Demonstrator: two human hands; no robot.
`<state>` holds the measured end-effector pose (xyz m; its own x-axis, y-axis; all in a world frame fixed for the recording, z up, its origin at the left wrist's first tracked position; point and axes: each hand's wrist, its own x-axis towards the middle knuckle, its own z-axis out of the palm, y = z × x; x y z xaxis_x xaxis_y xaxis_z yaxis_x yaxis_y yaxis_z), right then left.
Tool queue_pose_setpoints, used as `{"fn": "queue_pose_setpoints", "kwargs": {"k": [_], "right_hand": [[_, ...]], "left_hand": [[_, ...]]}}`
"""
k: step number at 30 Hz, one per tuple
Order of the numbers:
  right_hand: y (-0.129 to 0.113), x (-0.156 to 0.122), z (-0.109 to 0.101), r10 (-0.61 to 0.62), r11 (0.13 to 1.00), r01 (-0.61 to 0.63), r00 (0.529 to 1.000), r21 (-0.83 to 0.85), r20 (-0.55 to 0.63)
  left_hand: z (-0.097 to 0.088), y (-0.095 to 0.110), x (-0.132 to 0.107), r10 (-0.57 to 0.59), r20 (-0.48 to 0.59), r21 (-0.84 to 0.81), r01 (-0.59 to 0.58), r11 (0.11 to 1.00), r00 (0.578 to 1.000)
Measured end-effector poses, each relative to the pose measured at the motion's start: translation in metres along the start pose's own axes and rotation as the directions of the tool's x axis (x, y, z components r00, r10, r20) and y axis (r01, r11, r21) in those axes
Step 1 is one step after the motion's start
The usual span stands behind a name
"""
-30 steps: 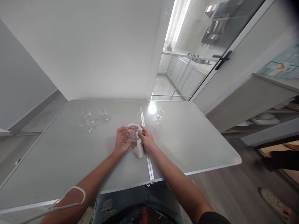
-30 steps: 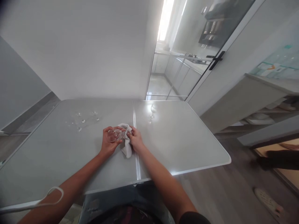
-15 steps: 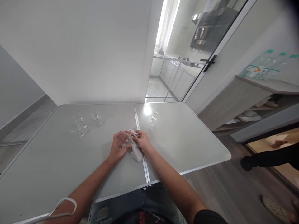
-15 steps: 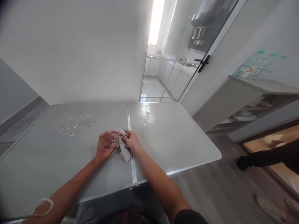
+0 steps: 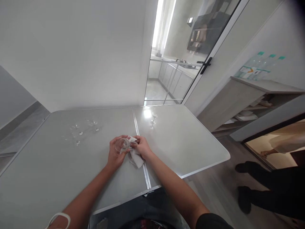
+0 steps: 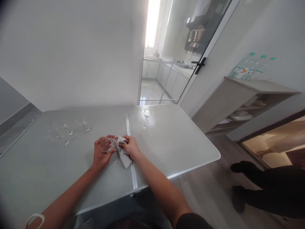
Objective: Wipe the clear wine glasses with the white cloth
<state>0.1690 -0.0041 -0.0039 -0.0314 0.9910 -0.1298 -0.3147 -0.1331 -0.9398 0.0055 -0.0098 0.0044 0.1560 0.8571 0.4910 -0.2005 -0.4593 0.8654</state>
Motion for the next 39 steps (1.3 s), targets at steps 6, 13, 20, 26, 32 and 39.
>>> {"fn": "queue_pose_setpoints", "kwargs": {"k": [6, 13, 20, 26, 32, 39], "right_hand": [[-0.013, -0.001, -0.01, -0.213, 0.977, 0.207, 0.954, -0.05, -0.209], [-0.023, -0.009, -0.008, -0.401, 0.884, 0.405, 0.914, -0.235, 0.066], [-0.011, -0.024, 0.002, -0.338, 0.596, 0.347, 0.927, -0.724, 0.165], [-0.008, -0.023, 0.003, -0.349, 0.355, 0.388, 0.899, -0.85, 0.265], [-0.013, -0.024, 0.005, -0.23, 0.297, 0.309, 0.942, -0.903, 0.246], [-0.038, -0.014, -0.055, -0.487, 0.37, 0.15, 0.872, -0.917, -0.054]], "left_hand": [[-0.002, 0.005, 0.009, 0.001, -0.19, -0.028, -0.006, 1.0, 0.982], [-0.001, 0.007, 0.009, -0.101, -0.174, 0.067, 0.114, 0.991, 0.98], [-0.003, 0.006, 0.009, -0.122, -0.187, 0.152, 0.152, 0.977, 0.975], [0.0, 0.002, 0.007, -0.138, -0.052, 0.09, 0.142, 0.986, 0.989], [-0.001, -0.007, 0.002, -0.074, 0.069, 0.192, 0.059, 0.98, 0.995], [-0.016, -0.001, 0.011, 0.054, 0.082, 0.504, -0.088, 0.859, 0.995]]}}
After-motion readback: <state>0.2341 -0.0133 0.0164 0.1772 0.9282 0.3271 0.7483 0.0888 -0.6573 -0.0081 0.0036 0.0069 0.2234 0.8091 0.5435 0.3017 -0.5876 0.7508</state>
